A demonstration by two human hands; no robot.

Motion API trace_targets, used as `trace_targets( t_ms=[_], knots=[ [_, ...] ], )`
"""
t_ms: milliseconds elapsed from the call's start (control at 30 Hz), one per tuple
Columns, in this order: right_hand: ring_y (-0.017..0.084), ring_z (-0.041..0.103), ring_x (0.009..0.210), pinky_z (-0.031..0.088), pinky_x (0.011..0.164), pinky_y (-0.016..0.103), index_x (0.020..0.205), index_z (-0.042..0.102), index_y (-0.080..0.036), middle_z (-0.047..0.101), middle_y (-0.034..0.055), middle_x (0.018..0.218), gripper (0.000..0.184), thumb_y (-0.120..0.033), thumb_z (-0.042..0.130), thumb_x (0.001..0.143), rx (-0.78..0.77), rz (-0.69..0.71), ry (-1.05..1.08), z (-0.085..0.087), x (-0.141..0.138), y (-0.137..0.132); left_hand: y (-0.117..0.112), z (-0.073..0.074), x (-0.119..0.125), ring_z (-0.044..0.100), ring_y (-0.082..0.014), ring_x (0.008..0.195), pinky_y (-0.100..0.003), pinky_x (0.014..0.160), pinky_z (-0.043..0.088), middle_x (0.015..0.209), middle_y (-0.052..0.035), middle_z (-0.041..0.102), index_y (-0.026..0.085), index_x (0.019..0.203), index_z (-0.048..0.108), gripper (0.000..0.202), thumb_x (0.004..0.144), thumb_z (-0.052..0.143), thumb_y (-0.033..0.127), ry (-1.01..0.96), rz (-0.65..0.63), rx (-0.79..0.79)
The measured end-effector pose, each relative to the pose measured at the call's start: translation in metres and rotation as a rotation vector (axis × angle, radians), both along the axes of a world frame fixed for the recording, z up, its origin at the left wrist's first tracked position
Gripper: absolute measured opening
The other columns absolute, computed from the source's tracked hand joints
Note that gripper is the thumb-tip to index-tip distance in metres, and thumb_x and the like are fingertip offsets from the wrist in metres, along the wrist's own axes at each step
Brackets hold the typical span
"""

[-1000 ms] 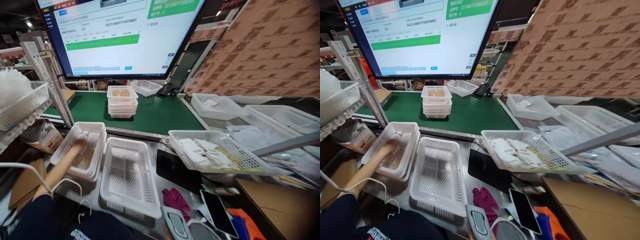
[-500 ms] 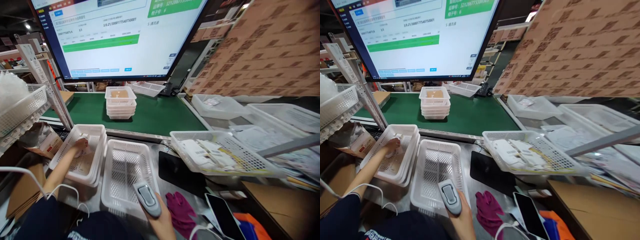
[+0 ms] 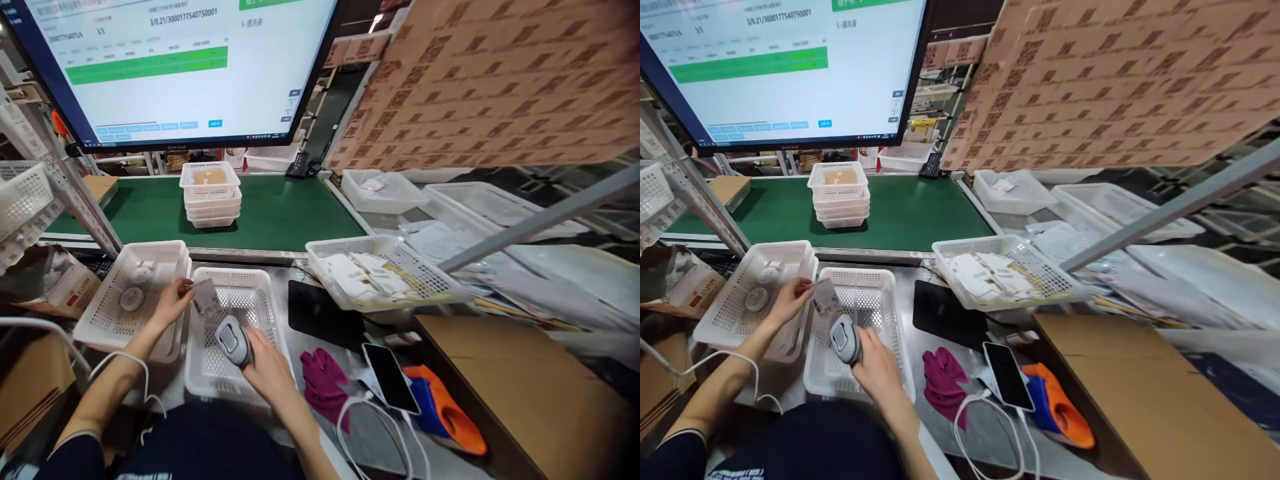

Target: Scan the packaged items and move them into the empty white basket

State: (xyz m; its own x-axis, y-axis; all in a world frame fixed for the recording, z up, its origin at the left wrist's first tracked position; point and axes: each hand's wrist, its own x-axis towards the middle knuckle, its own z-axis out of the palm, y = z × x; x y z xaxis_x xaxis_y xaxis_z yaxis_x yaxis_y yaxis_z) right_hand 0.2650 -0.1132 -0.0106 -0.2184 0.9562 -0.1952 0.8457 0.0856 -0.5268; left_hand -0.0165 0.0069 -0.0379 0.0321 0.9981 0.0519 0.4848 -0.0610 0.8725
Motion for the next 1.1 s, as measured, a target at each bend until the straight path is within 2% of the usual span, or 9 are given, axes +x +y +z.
trace_targets(
  t_ms=[167,300,400,533,633,800,967,1033,1100],
  knots=[
    [0.034,0.072,0.123,0.051,0.091,0.034,0.133,0.070,-0.017,0.071,0.0133,0.131,0.044,-0.009,0.058,0.092,-0.167,-0.095,0.006,-0.057,0.044,-0.036,0.029,0.005,-0.077,0.073,-0.0312,0.125,-0.041,0.105,0.057,0.138,-0.0195,0.074,0.017,0.130,0.060,0.036,0.096,0.070,0.025,0.511,0.307,-0.145],
    [0.034,0.074,0.117,0.050,0.087,0.034,0.131,0.072,-0.018,0.070,0.0122,0.125,0.044,-0.008,0.058,0.090,-0.167,-0.090,0.012,-0.088,0.052,-0.047,0.033,0.002,-0.138,0.071,-0.0379,0.120,-0.038,0.095,0.056,0.108,-0.0216,0.076,0.015,0.098,0.055,0.038,0.077,0.085,0.026,0.693,0.394,-0.339],
    [0.031,0.073,0.110,0.048,0.085,0.034,0.122,0.072,-0.019,0.069,0.0103,0.122,0.038,-0.008,0.056,0.088,-0.106,-0.065,0.087,-0.082,0.039,-0.039,0.025,-0.004,-0.151,0.074,-0.0354,0.110,-0.035,0.091,0.056,0.096,-0.0133,0.075,0.018,0.092,0.054,0.046,0.066,0.091,0.026,0.697,0.313,-0.355],
    [0.028,0.072,0.113,0.048,0.089,0.033,0.132,0.068,-0.020,0.067,0.0104,0.128,0.050,-0.006,0.053,0.086,-0.049,0.057,0.166,-0.036,0.007,-0.015,0.021,0.005,-0.131,0.069,-0.0378,0.129,-0.042,0.106,0.056,0.136,-0.0231,0.070,0.012,0.124,0.062,0.061,0.070,0.089,0.019,0.727,0.232,-0.219],
    [0.027,0.072,0.111,0.048,0.086,0.033,0.151,0.061,-0.022,0.066,0.0117,0.138,0.070,-0.005,0.054,0.083,0.049,0.159,0.112,0.011,-0.020,0.004,0.017,0.024,-0.096,0.053,-0.0374,0.149,-0.045,0.123,0.045,0.161,-0.0208,0.054,0.017,0.148,0.058,0.072,0.080,0.083,0.022,0.767,0.160,-0.029],
    [0.030,0.073,0.110,0.046,0.081,0.034,0.159,0.056,-0.022,0.065,0.0133,0.140,0.071,-0.010,0.055,0.089,0.095,0.194,-0.052,0.063,-0.049,0.026,-0.013,0.040,-0.023,0.054,-0.0419,0.145,-0.055,0.122,0.043,0.159,-0.0174,0.058,0.026,0.157,0.062,0.071,0.089,0.080,0.038,0.858,-0.145,0.319],
    [0.032,0.073,0.114,0.046,0.085,0.036,0.148,0.064,-0.021,0.068,0.0133,0.136,0.064,-0.006,0.056,0.087,-0.009,0.130,-0.076,0.043,-0.024,0.016,-0.020,0.020,0.010,0.056,-0.0424,0.144,-0.054,0.120,0.047,0.162,-0.0194,0.056,0.025,0.164,0.056,0.089,0.085,0.088,0.050,0.777,-0.411,0.278],
    [0.033,0.073,0.115,0.046,0.087,0.036,0.142,0.066,-0.021,0.069,0.0128,0.132,0.060,-0.004,0.055,0.086,-0.051,0.080,-0.023,0.020,-0.002,0.004,0.001,0.013,-0.004,0.055,-0.0409,0.146,-0.054,0.125,0.044,0.162,-0.0178,0.057,0.024,0.160,0.057,0.092,0.081,0.092,0.055,0.682,-0.303,0.239],
    [0.033,0.073,0.114,0.047,0.086,0.035,0.130,0.070,-0.019,0.070,0.0129,0.127,0.049,-0.005,0.055,0.086,-0.095,0.016,0.006,-0.004,0.020,-0.009,0.030,0.006,-0.033,0.054,-0.0374,0.150,-0.050,0.129,0.040,0.161,-0.0176,0.058,0.020,0.152,0.059,0.071,0.091,0.086,0.045,0.602,-0.075,0.190]
  ],
)
